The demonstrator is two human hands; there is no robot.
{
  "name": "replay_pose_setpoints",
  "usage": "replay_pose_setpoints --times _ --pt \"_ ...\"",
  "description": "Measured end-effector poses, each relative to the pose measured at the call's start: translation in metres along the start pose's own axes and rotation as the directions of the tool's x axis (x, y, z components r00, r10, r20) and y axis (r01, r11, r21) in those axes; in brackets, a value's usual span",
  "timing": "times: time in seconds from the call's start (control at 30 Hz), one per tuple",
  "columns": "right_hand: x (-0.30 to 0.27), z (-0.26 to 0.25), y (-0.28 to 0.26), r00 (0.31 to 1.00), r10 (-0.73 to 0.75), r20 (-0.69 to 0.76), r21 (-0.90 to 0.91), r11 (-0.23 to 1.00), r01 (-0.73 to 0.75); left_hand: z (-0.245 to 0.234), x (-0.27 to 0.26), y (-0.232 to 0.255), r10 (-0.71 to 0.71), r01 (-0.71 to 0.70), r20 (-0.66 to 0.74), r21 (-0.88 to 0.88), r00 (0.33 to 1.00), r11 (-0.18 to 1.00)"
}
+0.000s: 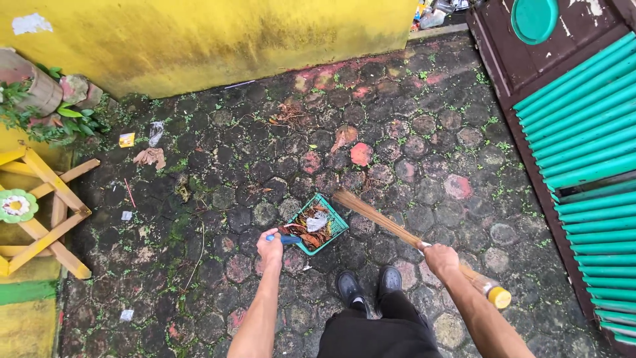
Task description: Sweeping debris into a small basket using a stick broom on a paved surface
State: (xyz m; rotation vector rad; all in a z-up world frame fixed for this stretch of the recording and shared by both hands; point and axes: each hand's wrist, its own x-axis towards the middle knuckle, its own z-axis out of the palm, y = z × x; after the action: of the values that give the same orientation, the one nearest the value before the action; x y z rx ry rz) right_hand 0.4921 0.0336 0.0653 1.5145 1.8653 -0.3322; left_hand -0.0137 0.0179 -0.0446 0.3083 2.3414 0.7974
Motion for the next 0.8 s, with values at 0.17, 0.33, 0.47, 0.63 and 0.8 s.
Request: replay_pose_setpoints --times 0.17,0.33,0.47,0.63,0.8 --pt "0.051 0.064 0.033 0.989 0.149 0.008 -0.058 0.987 -0.148 -0.005 -0.002 0.004 0.014 -0.014 0.008 0.005 1.0 1.0" --pt "0.045 0.062 0.067 0.974 0.226 -0.005 0.0 0.974 -0.226 -0.002 -0.01 0.012 0.032 -0.035 0.047 0.045 0.998 0.998" --pt "0.008 0.042 0.089 0.965 0.258 0.046 0.224 0.939 -0.262 0.022 0.013 0.003 0.058 -0.061 0.05 0.066 0.997 0.996" --pt "-0.004 0.054 0.106 0.939 0.303 0.161 0.373 0.863 -0.342 0.032 0.009 0.022 0.089 -0.094 0.073 0.075 0.993 0.993" --pt "0.014 0.127 0.118 0.904 0.347 0.25 0.472 0.771 -0.427 0.033 -0.009 0.048 0.051 -0.057 0.131 0.046 0.99 0.997"
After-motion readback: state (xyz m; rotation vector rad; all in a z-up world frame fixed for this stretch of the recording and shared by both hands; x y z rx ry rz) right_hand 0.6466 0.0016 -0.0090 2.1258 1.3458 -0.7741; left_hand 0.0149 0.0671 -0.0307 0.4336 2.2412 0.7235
